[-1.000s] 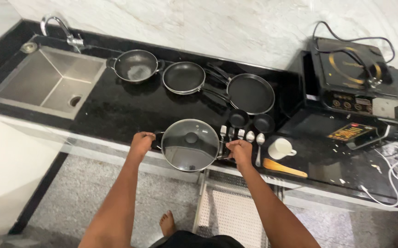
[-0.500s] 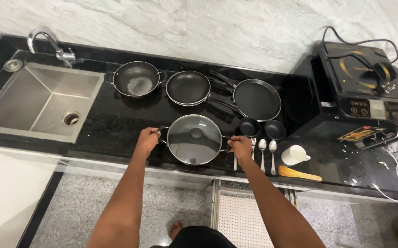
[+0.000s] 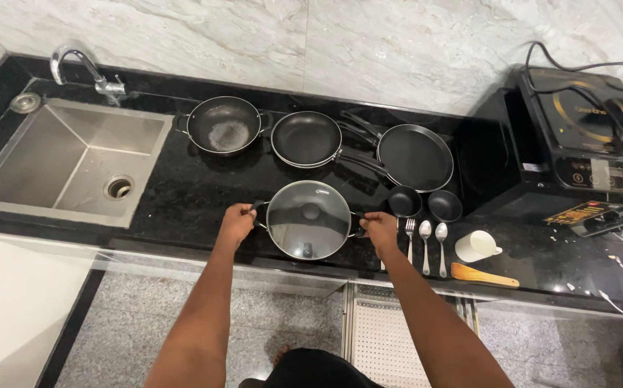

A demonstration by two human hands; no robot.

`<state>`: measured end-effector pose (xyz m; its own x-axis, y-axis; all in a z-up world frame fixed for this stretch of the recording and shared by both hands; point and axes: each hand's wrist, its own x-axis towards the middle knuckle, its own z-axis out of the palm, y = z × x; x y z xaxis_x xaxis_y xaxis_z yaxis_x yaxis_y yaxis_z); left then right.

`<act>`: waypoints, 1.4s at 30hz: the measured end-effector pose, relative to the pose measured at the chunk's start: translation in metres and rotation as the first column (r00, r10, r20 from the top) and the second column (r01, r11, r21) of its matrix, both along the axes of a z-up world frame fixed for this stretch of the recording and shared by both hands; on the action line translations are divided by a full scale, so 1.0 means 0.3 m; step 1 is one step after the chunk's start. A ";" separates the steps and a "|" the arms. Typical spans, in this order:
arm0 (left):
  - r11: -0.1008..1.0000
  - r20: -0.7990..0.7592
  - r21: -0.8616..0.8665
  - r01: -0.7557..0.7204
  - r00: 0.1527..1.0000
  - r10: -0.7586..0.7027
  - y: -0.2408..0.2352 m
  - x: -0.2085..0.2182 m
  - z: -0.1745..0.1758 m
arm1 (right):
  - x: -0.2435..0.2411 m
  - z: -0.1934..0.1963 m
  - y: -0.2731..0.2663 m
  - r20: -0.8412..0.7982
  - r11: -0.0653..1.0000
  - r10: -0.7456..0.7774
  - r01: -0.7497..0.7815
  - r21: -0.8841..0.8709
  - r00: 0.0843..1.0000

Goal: The person organizes kitchenware by taking various pans, pots, and a lid out of a drawer and arranging them on the countertop. They handle the items one by one, placing them in a neat row next to the sink and an induction cooktop.

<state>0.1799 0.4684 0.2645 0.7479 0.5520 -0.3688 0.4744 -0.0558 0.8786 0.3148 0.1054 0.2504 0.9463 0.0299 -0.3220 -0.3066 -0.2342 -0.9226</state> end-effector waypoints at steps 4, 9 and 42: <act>1.000 0.006 -0.006 0.000 1.000 0.000 0.001 0.001 -0.014 | -0.001 -0.013 -0.004 0.010 1.000 0.009 -0.009 0.023 1.000; 1.000 0.025 -0.019 0.010 1.000 -0.009 -0.004 -0.001 -0.006 | -0.002 -0.010 -0.001 -0.006 1.000 0.021 -0.021 0.006 1.000; 0.695 0.303 0.539 -0.475 0.880 0.367 -0.739 -0.243 0.102 | -0.203 -0.045 -0.583 -0.107 0.915 0.264 -0.214 0.342 0.959</act>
